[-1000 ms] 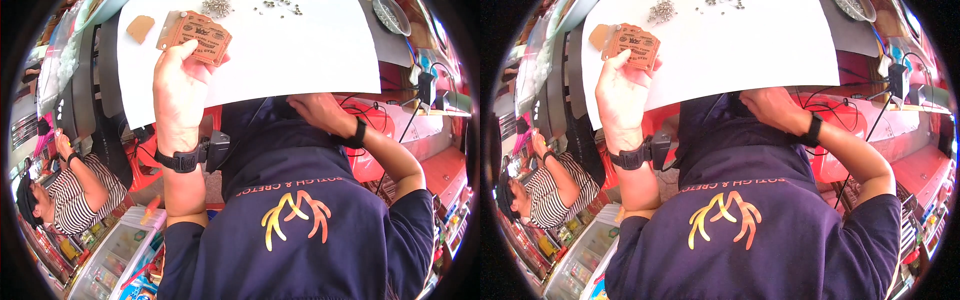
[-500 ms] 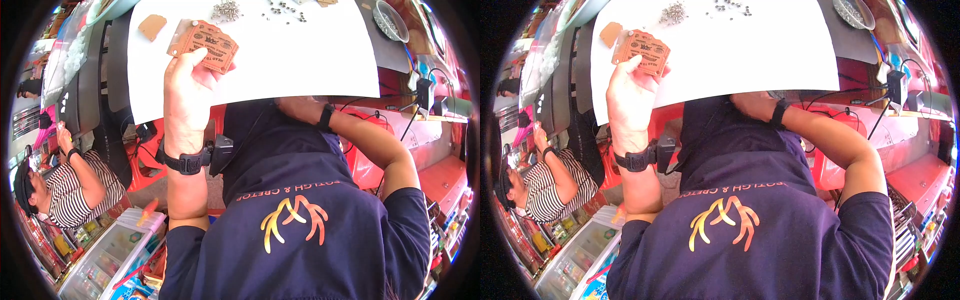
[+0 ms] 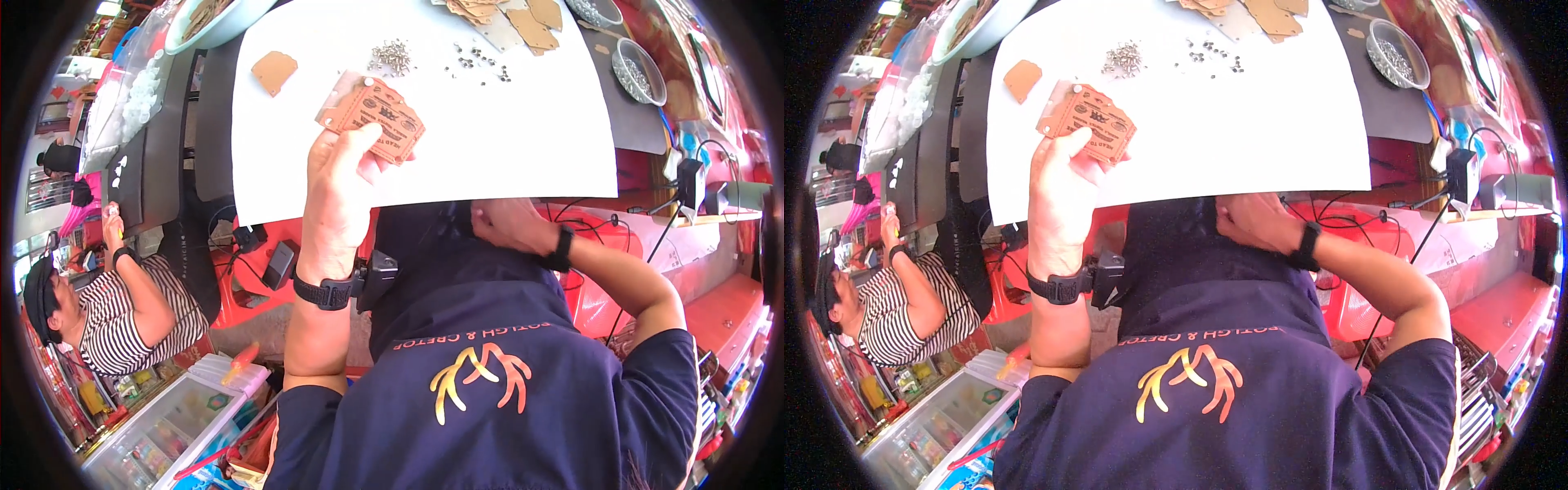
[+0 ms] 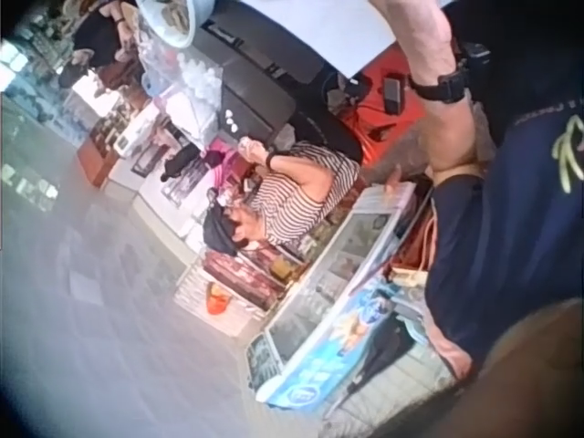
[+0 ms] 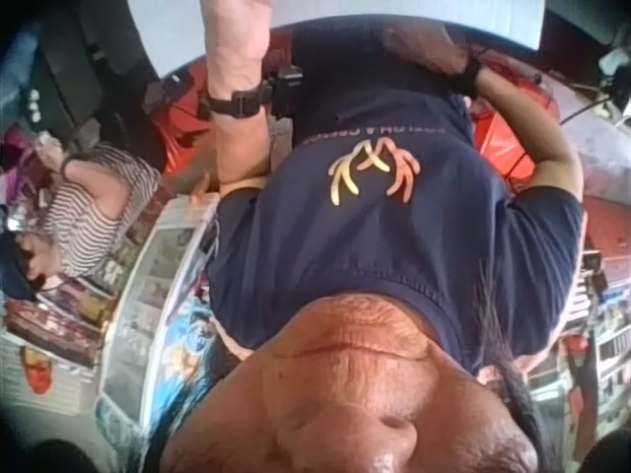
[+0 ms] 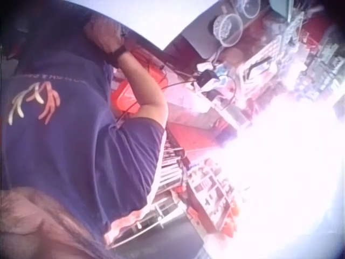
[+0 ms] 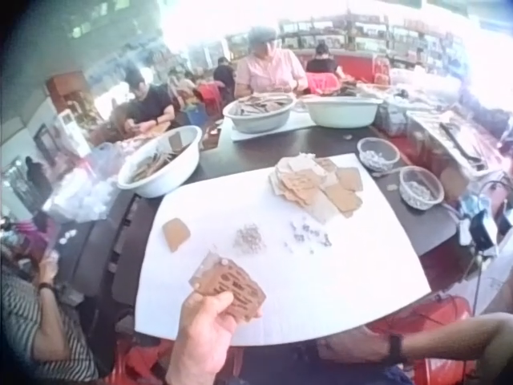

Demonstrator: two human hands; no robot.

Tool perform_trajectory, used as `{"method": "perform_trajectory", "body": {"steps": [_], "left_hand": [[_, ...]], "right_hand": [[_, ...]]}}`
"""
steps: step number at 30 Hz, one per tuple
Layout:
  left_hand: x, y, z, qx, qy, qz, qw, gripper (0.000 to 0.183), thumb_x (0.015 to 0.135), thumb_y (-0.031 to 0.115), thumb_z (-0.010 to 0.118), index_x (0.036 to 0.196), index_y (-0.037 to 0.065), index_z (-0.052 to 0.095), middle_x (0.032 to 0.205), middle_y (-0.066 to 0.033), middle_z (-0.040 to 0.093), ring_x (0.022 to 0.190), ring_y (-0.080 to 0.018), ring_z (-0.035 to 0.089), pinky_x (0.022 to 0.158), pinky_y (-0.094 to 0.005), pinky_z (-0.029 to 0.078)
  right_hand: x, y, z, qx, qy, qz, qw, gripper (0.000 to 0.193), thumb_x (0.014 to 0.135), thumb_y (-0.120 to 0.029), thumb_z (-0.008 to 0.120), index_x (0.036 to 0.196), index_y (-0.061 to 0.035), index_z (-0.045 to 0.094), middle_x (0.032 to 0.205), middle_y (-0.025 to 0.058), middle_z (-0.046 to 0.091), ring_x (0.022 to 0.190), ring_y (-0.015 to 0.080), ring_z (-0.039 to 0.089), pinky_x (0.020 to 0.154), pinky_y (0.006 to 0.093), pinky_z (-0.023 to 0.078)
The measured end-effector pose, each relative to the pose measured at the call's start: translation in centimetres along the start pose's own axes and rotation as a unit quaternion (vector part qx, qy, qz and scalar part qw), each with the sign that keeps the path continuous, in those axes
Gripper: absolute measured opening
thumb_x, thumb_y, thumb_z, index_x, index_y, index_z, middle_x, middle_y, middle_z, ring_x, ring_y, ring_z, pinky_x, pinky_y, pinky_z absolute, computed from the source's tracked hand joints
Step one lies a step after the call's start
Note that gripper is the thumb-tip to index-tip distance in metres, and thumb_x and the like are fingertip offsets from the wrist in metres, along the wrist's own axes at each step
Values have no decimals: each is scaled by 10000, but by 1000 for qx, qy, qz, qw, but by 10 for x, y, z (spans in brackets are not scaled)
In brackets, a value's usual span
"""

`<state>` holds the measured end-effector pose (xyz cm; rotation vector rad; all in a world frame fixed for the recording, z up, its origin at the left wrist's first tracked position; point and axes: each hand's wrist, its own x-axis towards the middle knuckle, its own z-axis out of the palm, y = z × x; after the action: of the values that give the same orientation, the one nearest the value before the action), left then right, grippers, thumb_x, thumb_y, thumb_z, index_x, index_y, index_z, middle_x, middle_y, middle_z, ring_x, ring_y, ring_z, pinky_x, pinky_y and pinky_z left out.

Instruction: Attaching small metal rivets or eyelets to leather tags for shoes by hand.

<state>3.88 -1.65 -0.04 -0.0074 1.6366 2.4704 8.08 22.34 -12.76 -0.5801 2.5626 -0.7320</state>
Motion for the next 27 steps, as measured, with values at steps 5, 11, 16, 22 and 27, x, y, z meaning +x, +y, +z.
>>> {"method": "perform_trajectory", "body": {"steps": [5,11,16,22,27], "left_hand": [[4,-2,5,-24,-20,-12,999,341,947,138,489,1209,-72,551,1025,-129,659,884,-178,648,794,-327,532],[6,1,27,-31,-28,-24,999,343,949,137,490,1210,-78,552,1060,-130,652,920,-193,653,815,-357,542],[2,4,42,-65,-35,-65,995,340,951,137,493,1214,-69,551,1062,-131,650,943,-191,650,821,-365,545],[0,6,45,-33,-53,-59,996,319,956,142,495,1186,-69,560,1054,-134,657,934,-184,649,826,-359,545],[1,5,46,-28,-46,-66,996,319,955,139,496,1186,-71,559,1059,-135,656,935,-187,649,827,-362,548]], "right_hand": [[-52,-26,-65,163,-92,-82,979,76,796,-89,603,806,-21,633,777,140,646,708,282,651,647,381,510],[-35,-60,-139,358,35,-43,932,72,874,-63,615,910,-13,653,775,-1,631,700,64,570,620,237,466],[0,-62,-154,500,61,-11,864,177,954,-198,624,962,-22,643,801,-15,582,634,44,493,571,207,415],[9,-61,-145,593,27,-12,805,226,973,-246,628,1021,-27,648,814,-4,589,605,46,475,544,209,406],[10,-57,-143,660,8,0,751,212,958,-223,638,1021,-21,656,834,2,612,615,44,481,571,212,417]]}}
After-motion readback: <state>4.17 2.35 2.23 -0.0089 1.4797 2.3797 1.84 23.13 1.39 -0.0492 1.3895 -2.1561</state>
